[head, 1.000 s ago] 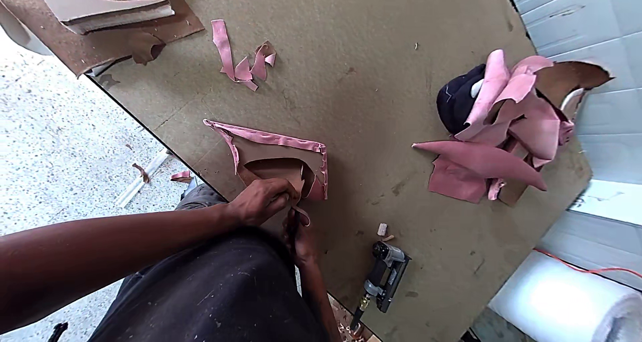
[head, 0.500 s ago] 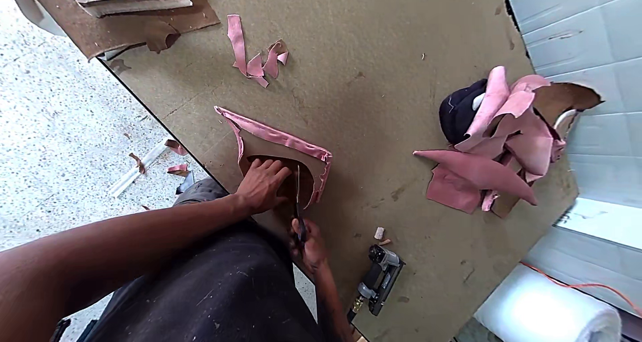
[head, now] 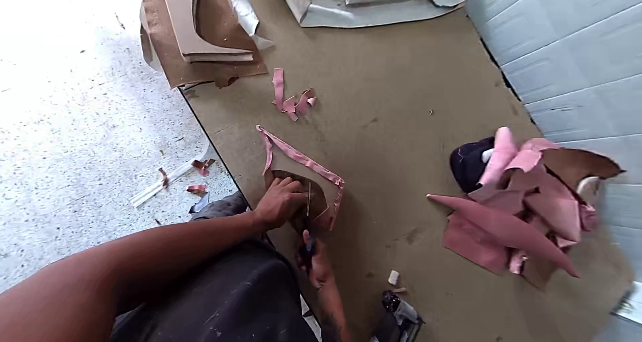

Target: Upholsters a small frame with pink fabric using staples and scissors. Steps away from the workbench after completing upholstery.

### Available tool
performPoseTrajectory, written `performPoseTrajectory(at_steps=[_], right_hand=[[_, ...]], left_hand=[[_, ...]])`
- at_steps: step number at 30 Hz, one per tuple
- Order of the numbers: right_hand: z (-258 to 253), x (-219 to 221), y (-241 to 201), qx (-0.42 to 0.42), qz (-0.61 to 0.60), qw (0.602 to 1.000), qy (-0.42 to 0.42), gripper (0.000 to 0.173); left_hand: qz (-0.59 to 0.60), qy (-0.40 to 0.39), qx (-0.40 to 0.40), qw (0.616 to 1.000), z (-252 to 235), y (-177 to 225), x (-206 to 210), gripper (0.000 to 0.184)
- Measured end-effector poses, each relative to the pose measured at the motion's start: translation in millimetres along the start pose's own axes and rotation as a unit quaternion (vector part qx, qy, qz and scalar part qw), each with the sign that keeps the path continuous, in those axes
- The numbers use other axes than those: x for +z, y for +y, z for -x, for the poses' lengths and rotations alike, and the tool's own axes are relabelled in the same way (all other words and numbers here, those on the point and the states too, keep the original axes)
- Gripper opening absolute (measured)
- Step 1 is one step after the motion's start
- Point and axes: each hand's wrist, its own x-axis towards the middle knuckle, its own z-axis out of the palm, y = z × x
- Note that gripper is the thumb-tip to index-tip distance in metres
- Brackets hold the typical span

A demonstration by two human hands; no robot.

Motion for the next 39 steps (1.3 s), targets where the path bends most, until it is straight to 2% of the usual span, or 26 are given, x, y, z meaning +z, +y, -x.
performPoseTrajectory(at_steps=[3,5,8,13,19,26,32,36,39], right_hand=[[-4.2,21.2,11.3,-0.007,-0.005,1.000,0.014,0.043],[0.5,16.9,10.0,-0.019,-0.011,0.999,0.032,0.040],[-0.1,34.2,19.5,-0.013,-0.038,0.999,0.032,0.039],[-6.2,37.4,15.6,-0.016,-0.073,0.997,0.006,0.044],[-3.6,45.9,15.8,-0.031,-0.055,0.997,0.046,0.036],[-5.4,45.3,21.2,-0.016,-0.104,0.994,0.016,0.038],[-6.7,44.5,18.4,-0.010,-0.084,0.996,0.012,0.038],[24.6,25.9,26.1,-0.005,0.032,0.999,-0.026,0.045],[69.5,-7.7,30.8,-0.094,0.043,0.995,-0.014,0.044]], left_hand=[[0.000,-0.005,-0.021,1.000,13.2,-9.4,-9.2,0.020],[0.008,-0.017,-0.010,1.000,4.7,-8.1,-5.3,0.021],[0.010,-0.013,-0.005,1.000,19.3,-17.8,-9.6,0.022],[0.014,-0.016,0.016,1.000,20.3,-17.4,-8.4,0.022],[0.037,-0.018,0.030,0.999,23.7,-22.7,-12.5,0.023],[0.067,-0.008,0.027,0.997,30.8,-29.5,-11.1,0.021],[0.071,-0.024,0.014,0.997,28.4,-30.2,-14.6,0.018],[0.095,-0.046,0.019,0.994,35.0,-35.9,-27.0,0.015],[0.092,-0.037,0.053,0.994,46.8,-40.0,-56.2,0.015]])
